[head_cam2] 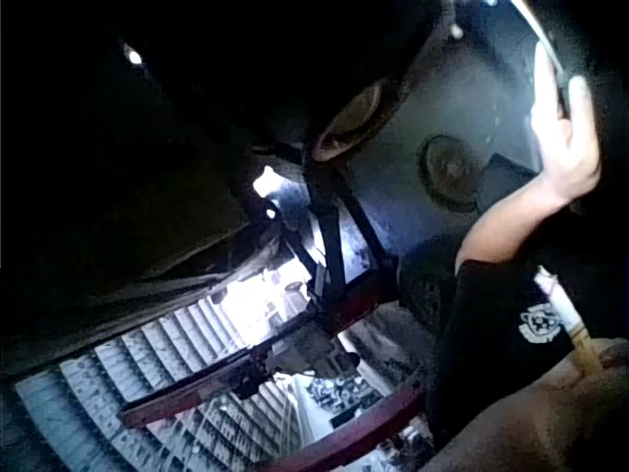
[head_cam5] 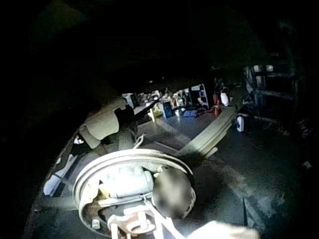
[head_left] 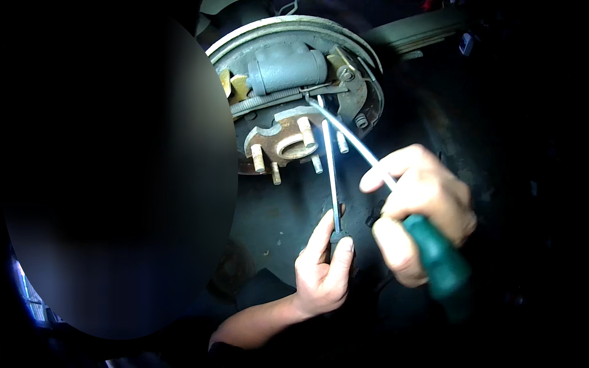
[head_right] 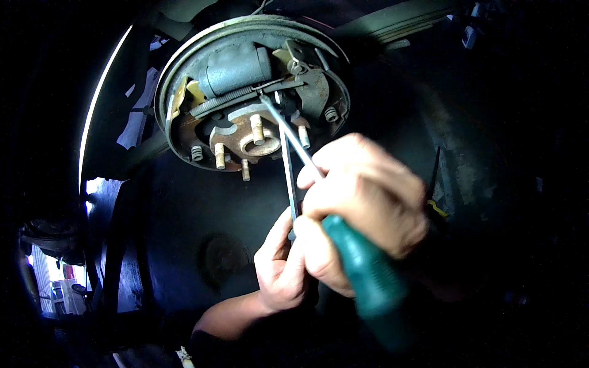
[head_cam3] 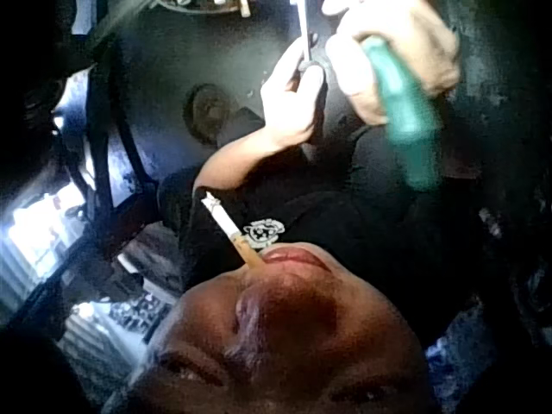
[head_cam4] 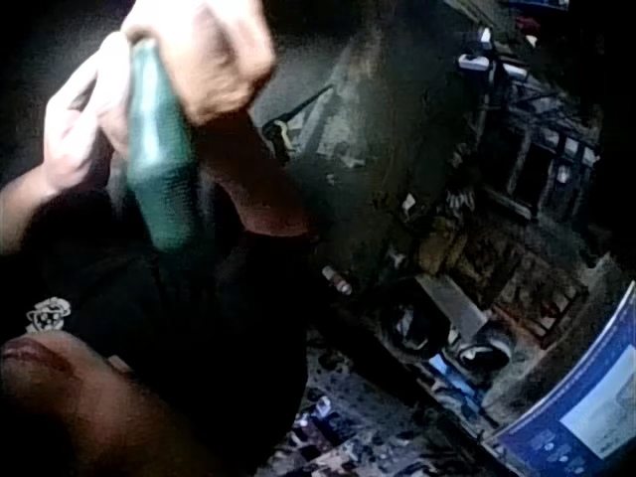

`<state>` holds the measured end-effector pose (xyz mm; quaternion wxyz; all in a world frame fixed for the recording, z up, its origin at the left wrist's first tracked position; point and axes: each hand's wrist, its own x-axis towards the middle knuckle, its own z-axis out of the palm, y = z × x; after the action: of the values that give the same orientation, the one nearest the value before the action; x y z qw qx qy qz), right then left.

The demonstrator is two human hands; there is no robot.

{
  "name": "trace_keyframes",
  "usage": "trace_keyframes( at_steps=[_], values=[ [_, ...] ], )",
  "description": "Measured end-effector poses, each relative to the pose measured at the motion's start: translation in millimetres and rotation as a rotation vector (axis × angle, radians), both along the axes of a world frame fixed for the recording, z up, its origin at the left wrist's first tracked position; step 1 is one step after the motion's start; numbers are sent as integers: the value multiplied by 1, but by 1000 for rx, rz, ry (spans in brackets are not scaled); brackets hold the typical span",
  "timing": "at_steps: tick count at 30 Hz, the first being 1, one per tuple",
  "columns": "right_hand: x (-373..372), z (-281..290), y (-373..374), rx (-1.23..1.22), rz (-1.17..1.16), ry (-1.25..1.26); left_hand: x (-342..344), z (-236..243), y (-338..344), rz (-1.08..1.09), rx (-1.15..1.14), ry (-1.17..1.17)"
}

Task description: The person uses a screwdriver and flashlight to adjust the brake shoes inside a drum brake assembly. They then pick up a brake drum, align it with the hub, and tap it into place with a hammer.

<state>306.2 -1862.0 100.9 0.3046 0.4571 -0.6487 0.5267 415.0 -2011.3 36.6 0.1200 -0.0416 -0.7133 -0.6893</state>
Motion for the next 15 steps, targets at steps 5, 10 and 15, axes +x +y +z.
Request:
trace_keyframes(
  at_steps=[5, 10, 15],
  values=[
    [-5, 14, -1, -6, -52, -17, 0, 0, -3, -5, -32, -12],
    [-7, 9, -3, -28, -33, -3, -1, 4, -1, -15, -36, -11],
    [-4, 11, -4, -35, -75, -19, -2, 1, -3, -4, -58, 12]
  ],
)
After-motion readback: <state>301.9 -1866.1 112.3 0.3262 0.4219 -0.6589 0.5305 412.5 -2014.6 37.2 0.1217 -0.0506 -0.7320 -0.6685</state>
